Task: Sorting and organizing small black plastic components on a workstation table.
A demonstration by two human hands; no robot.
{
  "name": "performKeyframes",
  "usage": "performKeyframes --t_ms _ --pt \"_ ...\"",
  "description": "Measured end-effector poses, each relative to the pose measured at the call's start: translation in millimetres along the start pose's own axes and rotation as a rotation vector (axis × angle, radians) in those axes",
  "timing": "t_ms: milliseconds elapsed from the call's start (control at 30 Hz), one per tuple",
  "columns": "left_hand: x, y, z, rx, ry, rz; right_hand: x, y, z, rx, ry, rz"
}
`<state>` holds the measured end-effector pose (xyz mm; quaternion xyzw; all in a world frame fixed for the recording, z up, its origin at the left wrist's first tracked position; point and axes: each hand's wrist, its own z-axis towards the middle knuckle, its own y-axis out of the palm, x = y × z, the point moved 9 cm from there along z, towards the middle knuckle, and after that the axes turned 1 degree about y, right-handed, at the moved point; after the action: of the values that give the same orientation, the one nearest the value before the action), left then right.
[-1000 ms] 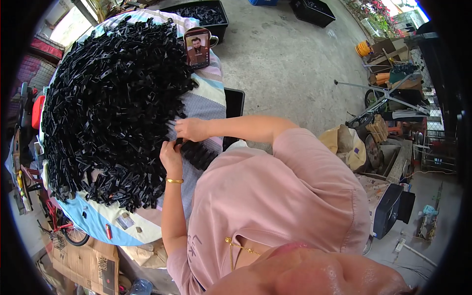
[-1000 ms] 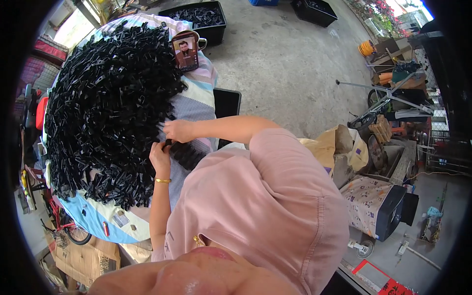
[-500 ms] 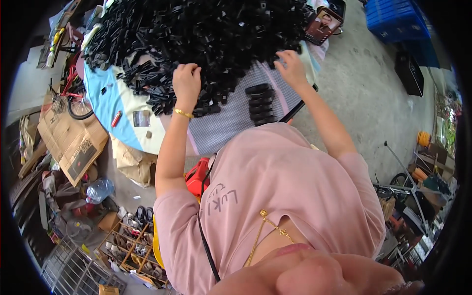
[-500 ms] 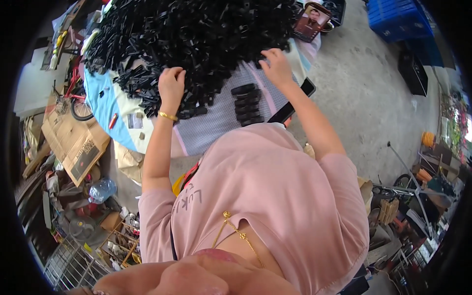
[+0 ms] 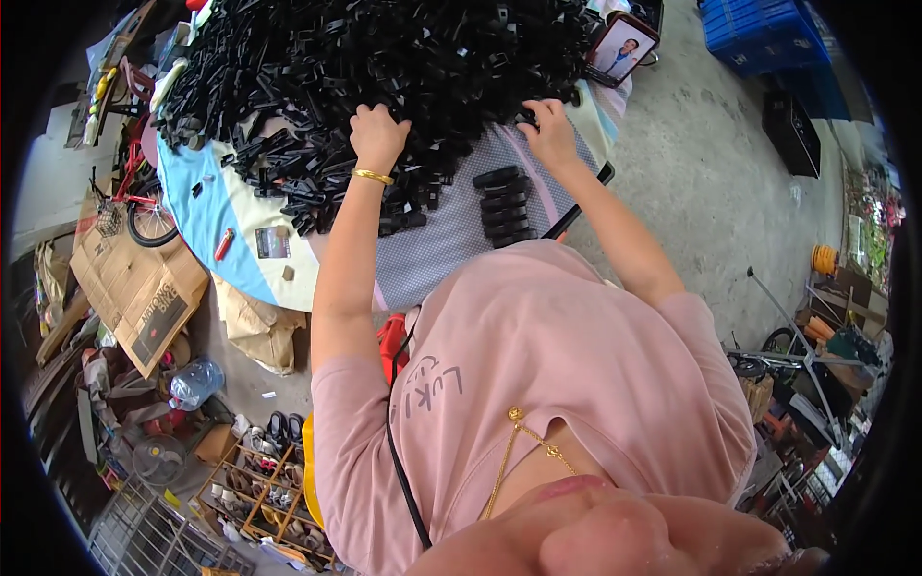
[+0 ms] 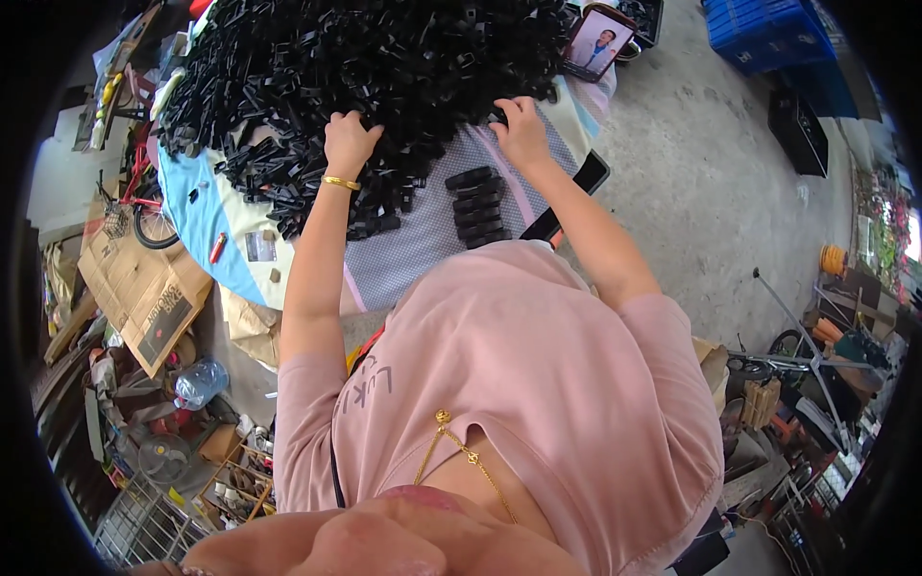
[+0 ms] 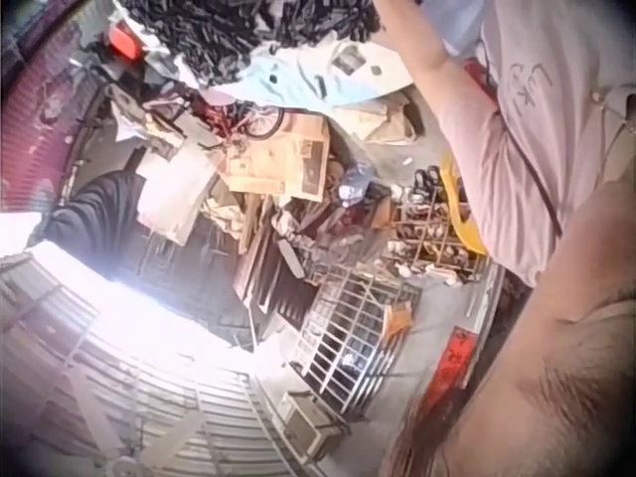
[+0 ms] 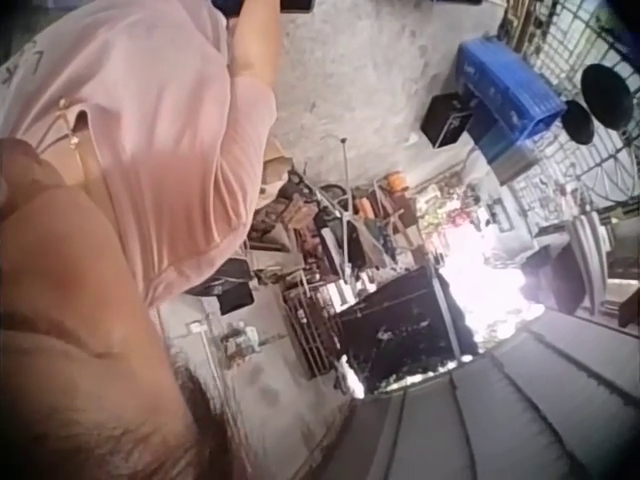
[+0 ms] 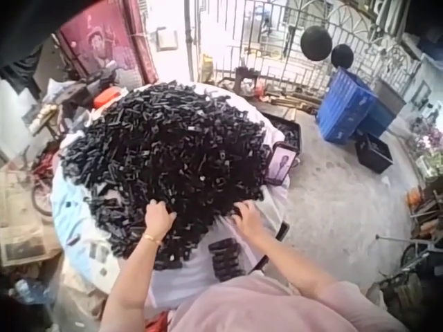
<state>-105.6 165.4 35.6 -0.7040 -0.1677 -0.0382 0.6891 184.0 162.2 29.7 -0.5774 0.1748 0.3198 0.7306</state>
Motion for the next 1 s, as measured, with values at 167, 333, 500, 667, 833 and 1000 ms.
performKeyframes --t_ms 167,333,500,667,833,1000 --pt "2 2 3 0.016 -0.029 -0.054 36 1 1 0.012 0.130 0.229" --pt "-15 -2 3 0.109 0.016 -0.244 41 -14 1 0.094 0.215 0.278" --pt "-23 -34 -8 0.288 -0.005 -0.551 19 -32 0 -0.005 0.092 0.277" --pt "11 3 -32 -0.110 -0.139 -1.284 10 5 -26 -0.515 -0.075 -0.049" --pt "64 47 -64 -0.462 -0.228 -1.501 -9 6 -32 -0.317 -0.157 -0.017" --pt "79 63 -73 -0.448 -0.244 -1.521 -32 5 -40 -0.211 -0.088 0.102"
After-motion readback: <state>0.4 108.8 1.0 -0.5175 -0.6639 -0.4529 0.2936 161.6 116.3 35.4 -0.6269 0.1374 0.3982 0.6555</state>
